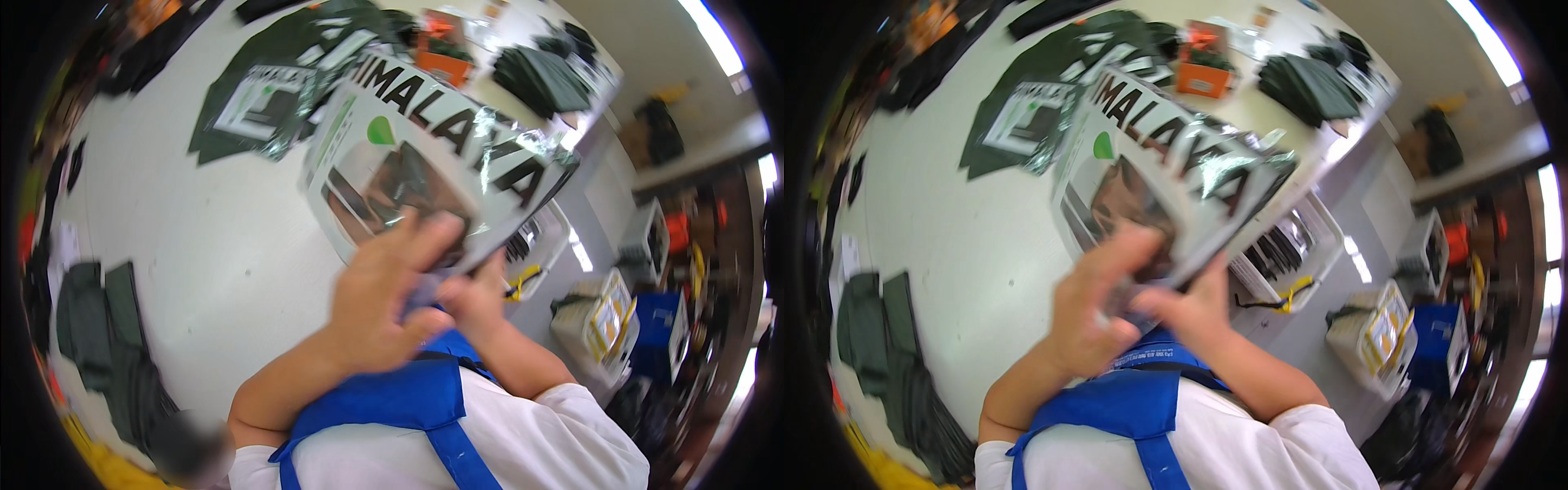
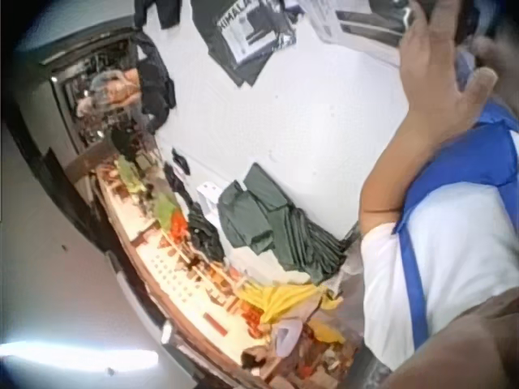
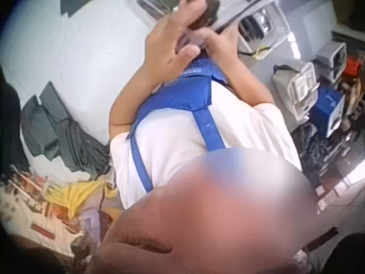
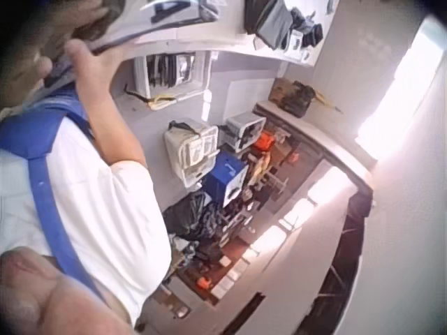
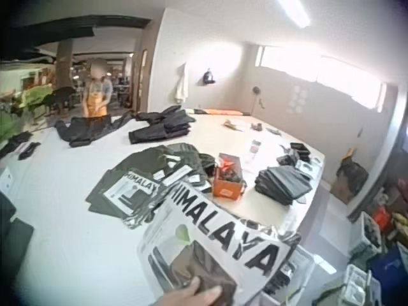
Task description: The person folds a green jacket on a white table, aligns the edges, and places it into a branded plastic bag. The person then seals the bag and sets it aside.
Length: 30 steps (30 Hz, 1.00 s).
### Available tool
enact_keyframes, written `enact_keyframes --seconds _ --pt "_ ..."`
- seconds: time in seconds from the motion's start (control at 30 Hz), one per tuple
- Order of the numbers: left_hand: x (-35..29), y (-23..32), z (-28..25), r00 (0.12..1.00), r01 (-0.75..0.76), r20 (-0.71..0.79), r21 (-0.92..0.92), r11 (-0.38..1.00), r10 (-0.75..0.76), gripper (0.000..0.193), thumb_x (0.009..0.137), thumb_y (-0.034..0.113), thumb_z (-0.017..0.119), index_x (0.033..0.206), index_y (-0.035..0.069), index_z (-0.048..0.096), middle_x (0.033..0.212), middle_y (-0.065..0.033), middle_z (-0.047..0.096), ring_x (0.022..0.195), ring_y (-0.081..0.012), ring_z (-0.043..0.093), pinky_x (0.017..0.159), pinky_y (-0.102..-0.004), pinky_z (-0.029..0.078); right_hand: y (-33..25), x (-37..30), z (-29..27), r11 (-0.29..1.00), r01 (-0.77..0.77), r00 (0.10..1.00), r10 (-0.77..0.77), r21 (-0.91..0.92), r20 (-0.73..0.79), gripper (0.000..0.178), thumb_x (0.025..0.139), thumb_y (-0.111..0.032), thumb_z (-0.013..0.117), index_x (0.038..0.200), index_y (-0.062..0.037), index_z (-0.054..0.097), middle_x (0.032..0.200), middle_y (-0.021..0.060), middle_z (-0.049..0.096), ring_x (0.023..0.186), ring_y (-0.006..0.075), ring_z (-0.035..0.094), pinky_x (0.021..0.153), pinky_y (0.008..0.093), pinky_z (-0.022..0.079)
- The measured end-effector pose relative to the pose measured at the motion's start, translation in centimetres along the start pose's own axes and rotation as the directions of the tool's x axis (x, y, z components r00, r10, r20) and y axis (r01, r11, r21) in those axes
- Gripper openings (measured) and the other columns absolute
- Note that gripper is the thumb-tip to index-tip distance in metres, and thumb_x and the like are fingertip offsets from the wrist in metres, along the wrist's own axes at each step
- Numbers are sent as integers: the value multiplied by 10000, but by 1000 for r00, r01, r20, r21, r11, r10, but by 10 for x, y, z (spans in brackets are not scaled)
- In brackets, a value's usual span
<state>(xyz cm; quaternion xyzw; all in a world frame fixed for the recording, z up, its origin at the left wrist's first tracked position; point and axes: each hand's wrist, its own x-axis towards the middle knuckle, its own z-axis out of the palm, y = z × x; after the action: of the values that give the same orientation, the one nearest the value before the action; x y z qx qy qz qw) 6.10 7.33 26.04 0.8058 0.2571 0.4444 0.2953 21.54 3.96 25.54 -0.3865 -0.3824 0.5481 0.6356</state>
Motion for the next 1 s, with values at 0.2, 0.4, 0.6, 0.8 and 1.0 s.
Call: enact_keyframes --seconds 0.2,0.4,0.6,0.8,1.0 --pt "40 63 120 846 -11 448 -527 850 289 615 865 302 643 1368 32 414 1363 -186 485 1210 -381 503 1006 -412 412 -85 -110 -146 961 138 753 -258 -238 -606 522 769 -12 689 1237 16 460 1075 119 610 892 211 640 787 325 540" --pt "24 33 189 497 566 854 -183 804 -155 524 887 162 627 1360 44 435 1313 -131 531 1174 -234 545 988 -346 440 -90 -199 -333 967 110 451 -255 -230 -855 464 824 0 640 1249 25 454 1094 127 600 934 211 625 815 330 526" --pt "-50 -25 264 344 919 634 -75 388 -693 371 935 84 554 1294 18 490 1244 -124 576 1105 -186 574 959 -285 441 8 -166 -514 1000 -9 315 25 24 -949 429 787 0 669 1161 12 459 1009 136 599 820 228 636 714 362 550" --pt "0 0 312 111 981 581 65 182 -806 371 945 77 532 1303 4 467 1253 -126 564 1117 -186 565 969 -284 427 92 24 -641 979 67 587 116 191 -801 644 794 -181 733 1300 33 397 1191 175 563 1031 279 586 855 420 488" --pt "-2 -4 323 83 996 491 -56 64 -867 393 940 96 551 1311 8 456 1267 -126 553 1118 -173 557 961 -276 421 103 137 -708 924 -379 403 210 46 -891 889 821 -341 719 1476 -129 156 1179 130 480 881 225 548 602 339 441"
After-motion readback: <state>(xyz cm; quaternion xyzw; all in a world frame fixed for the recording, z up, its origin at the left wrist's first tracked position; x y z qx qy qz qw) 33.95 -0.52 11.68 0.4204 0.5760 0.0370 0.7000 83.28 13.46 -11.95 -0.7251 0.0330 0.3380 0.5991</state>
